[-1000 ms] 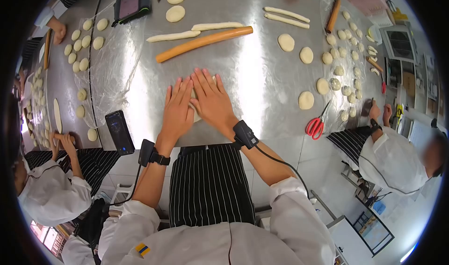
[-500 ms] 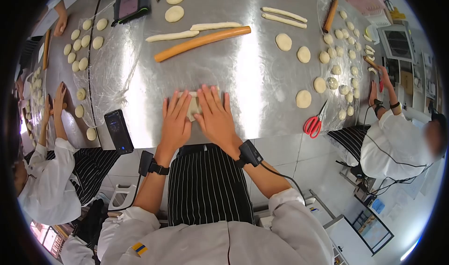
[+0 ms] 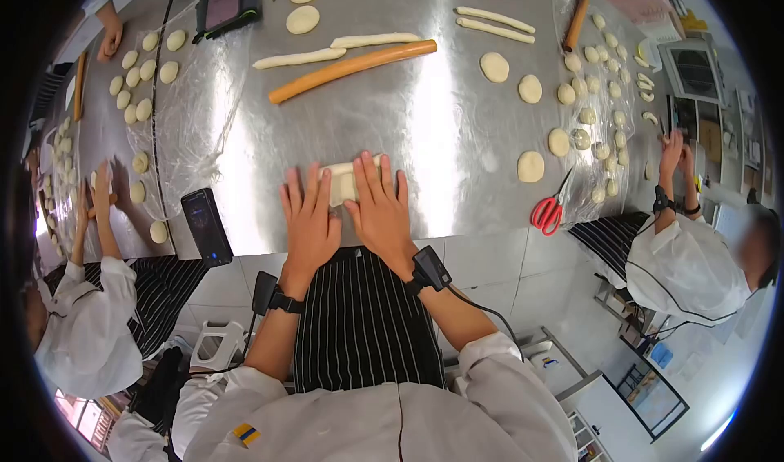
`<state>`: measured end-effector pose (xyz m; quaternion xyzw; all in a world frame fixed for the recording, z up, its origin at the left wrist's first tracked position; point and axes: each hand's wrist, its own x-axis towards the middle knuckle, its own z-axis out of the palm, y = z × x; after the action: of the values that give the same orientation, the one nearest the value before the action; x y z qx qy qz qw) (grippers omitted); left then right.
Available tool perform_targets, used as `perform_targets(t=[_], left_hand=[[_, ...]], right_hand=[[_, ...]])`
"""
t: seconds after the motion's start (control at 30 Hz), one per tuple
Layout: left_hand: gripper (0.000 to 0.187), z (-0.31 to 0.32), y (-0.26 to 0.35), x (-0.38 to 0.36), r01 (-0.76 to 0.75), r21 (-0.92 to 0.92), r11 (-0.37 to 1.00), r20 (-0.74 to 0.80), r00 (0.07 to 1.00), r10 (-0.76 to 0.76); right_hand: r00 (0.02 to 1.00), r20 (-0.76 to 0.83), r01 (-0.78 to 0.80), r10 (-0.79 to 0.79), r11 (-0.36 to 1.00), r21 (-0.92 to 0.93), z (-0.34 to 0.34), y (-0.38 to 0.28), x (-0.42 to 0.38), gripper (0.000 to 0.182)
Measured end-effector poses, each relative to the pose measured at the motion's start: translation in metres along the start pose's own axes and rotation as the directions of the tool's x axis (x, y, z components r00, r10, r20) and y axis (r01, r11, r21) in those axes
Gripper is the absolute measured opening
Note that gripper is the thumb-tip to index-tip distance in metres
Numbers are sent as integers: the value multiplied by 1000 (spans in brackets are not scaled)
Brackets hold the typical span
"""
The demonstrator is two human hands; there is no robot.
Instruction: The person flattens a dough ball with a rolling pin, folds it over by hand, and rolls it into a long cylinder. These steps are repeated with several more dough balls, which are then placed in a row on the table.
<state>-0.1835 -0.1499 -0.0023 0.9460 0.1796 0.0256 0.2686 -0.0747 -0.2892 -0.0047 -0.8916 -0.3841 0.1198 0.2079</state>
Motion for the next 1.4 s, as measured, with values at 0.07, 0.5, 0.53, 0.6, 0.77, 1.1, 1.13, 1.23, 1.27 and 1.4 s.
perform_targets(t=[0.07, 0.5, 0.53, 0.6, 0.77, 1.1, 1.13, 1.23, 1.27, 1.4], left_hand=[[78, 2, 2, -14, 10, -206, 979, 81, 997, 7], [66, 12, 22, -41, -24, -138, 990, 136, 990, 43], [64, 17, 24, -46, 24, -129, 991, 62, 998, -16], [63, 19, 23, -31, 72, -167, 983, -26, 997, -78], [62, 4, 20, 26, -7, -206, 979, 37, 999, 15], [63, 8, 19, 25, 31, -261, 965, -16, 999, -36], [63, 7, 14, 38, 22, -231, 973, 5, 1000, -21], [63, 6, 9, 22, -4, -139, 990, 62, 998, 12], [63, 6, 11, 7, -29, -82, 996, 107, 994, 38], [60, 31, 18, -19, 33, 30, 999, 16, 999, -33]], right_hand=[[999, 27, -20, 20, 1000, -5, 5, -8, -30, 71], [1000, 8, -28, 28, 999, 26, 14, -21, -68, 71], [999, -2, -36, 36, 999, -1, 14, -23, -69, 71], [997, -49, -55, 55, 998, -13, 14, -19, -47, 71], [996, -81, 26, -21, 997, 69, 7, -8, 9, 66], [991, -121, -49, 63, 992, 113, 4, -17, 3, 66], [996, -90, -17, 23, 998, 60, 2, -11, 23, 67], [997, -63, 38, -38, 999, 12, 6, -5, 21, 67], [1000, -4, 16, -16, 1000, 16, 4, -7, 1, 68], [998, 1, -61, 61, 997, -47, 10, -5, -18, 70]])
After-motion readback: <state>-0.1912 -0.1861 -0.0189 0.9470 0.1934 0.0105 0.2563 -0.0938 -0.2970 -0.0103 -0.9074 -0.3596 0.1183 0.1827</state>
